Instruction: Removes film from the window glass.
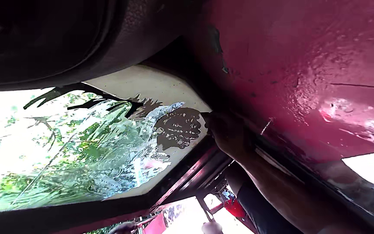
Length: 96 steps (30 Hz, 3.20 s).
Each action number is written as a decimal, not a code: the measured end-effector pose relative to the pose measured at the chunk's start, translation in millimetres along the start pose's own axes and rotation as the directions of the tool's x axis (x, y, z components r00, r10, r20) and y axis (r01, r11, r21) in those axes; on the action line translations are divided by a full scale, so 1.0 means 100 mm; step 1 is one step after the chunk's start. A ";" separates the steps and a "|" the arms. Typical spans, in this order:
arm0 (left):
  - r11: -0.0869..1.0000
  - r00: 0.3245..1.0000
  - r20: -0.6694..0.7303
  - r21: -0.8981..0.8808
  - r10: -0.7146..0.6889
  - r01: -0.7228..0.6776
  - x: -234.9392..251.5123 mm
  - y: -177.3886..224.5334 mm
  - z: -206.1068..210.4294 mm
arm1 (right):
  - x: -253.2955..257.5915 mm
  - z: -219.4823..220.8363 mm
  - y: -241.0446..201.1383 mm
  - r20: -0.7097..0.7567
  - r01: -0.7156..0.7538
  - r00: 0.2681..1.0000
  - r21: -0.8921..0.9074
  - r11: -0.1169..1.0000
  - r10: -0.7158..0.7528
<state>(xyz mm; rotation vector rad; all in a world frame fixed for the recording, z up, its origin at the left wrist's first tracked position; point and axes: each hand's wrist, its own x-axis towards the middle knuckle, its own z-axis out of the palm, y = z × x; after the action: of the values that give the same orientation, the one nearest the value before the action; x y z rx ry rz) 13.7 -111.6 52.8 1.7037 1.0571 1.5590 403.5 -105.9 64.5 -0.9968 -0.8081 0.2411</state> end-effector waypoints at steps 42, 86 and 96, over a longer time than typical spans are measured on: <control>0.943 0.908 -0.418 -0.311 -0.027 -0.115 0.46 0.04 0.49 | 0.08 0.16 -0.06 -0.134 0.129 0.980 -0.116 0.985 -0.144; 0.975 0.863 -0.495 -0.220 -0.098 -0.015 0.43 0.20 0.64 | 0.15 0.05 0.03 -0.064 0.279 0.948 -0.298 0.913 -0.311; 0.945 0.814 -0.526 -0.317 -0.247 0.081 0.46 0.56 0.79 | 0.17 0.09 -0.08 -0.056 0.210 0.970 -0.305 0.929 -0.238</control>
<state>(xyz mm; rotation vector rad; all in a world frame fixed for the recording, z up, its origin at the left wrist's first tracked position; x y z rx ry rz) 100.4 -93.7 112.8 0.9415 1.1496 2.0389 407.6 -95.0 82.3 -1.1770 -0.8816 -0.1287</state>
